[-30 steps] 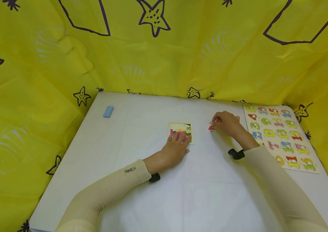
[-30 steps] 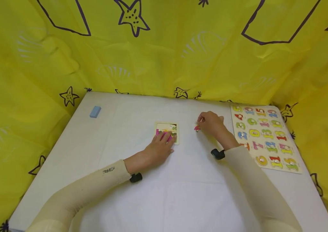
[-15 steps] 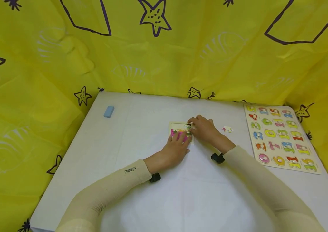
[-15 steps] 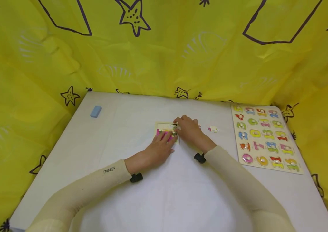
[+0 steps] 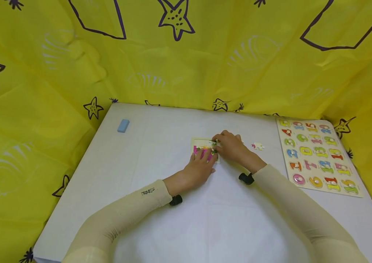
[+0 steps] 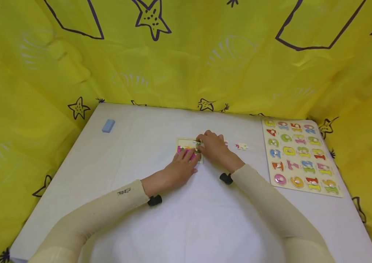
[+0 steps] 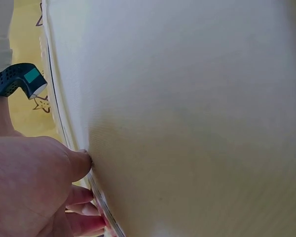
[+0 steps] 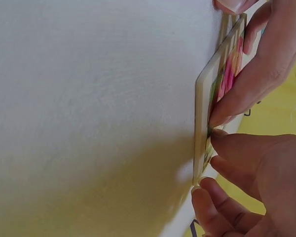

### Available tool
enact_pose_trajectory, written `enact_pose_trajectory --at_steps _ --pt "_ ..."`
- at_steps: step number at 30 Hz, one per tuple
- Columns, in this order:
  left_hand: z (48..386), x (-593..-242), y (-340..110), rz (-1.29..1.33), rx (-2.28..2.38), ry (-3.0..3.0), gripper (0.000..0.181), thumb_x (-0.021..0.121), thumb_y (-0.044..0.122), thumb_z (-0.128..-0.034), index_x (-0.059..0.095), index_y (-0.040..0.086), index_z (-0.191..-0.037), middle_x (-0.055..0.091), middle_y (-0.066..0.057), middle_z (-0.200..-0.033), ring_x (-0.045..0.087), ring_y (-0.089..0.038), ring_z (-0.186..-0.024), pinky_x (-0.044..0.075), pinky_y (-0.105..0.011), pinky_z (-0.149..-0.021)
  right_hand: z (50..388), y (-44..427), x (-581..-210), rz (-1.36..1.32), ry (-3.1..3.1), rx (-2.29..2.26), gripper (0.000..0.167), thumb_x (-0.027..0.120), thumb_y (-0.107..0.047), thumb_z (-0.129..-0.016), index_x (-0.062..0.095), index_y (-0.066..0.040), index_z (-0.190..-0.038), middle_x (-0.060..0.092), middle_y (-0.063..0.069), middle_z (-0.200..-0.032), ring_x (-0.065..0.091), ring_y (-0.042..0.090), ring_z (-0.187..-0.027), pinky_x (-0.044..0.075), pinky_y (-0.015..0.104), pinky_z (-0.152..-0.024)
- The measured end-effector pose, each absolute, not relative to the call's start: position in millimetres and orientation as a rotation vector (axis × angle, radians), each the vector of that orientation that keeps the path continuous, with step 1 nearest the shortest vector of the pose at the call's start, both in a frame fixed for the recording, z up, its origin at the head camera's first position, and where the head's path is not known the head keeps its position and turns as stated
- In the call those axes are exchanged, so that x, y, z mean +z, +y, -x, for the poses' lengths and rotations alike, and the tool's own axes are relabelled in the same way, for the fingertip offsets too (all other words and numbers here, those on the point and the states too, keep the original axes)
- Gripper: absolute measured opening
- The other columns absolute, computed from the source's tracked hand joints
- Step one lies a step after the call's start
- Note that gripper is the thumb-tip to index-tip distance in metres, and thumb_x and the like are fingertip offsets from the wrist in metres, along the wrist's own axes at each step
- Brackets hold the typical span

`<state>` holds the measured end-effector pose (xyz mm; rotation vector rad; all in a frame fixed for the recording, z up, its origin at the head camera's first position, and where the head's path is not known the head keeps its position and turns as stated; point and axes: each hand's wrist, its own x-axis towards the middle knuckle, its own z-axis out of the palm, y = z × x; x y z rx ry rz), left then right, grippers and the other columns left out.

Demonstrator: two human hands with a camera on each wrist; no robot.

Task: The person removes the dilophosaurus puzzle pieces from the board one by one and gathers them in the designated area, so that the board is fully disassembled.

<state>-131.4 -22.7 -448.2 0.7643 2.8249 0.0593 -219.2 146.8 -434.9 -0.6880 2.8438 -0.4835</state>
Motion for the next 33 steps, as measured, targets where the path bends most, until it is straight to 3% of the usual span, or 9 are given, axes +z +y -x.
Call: enact_pose_trajectory --at_steps 14,19,33 --pt "132.2 -448.6 -22.0 -0.755 0.054 2.831 0.058 0.045 0.039 -0.1134 0.034 0.016 -0.166 0.030 -0.014 -0.171 0.028 -0.041 -0.158 0.035 -0.059 -0.122 224.7 143.2 -430.4 0.712 2.811 -0.453 0.033 0.074 -0.022 -0.100 0.073 -0.005 -0.129 0.068 0.016 -0.116 0.063 0.036 -0.111 0.045 0.050 -0.089" --pt "132.2 -448.7 -21.6 -0.759 0.064 2.819 0.058 0.043 0.039 -0.1139 0.033 0.016 -0.166 0.027 -0.014 -0.172 0.027 -0.041 -0.158 0.034 -0.059 -0.123 228.3 141.2 -433.3 0.688 2.788 -0.494 0.031 0.071 -0.021 -0.102 0.070 -0.003 -0.127 0.067 0.015 -0.113 0.063 0.035 -0.110 0.045 0.054 -0.096" --pt "131.1 -448.6 -22.1 -0.749 0.085 2.819 0.058 0.043 0.038 -0.1139 0.033 0.016 -0.166 0.027 -0.013 -0.173 0.026 -0.041 -0.158 0.033 -0.059 -0.123 230.5 143.9 -434.0 0.802 2.747 -0.508 0.026 0.068 -0.015 -0.104 0.060 0.000 -0.124 0.059 0.018 -0.119 0.058 0.035 -0.112 0.048 0.057 -0.098"
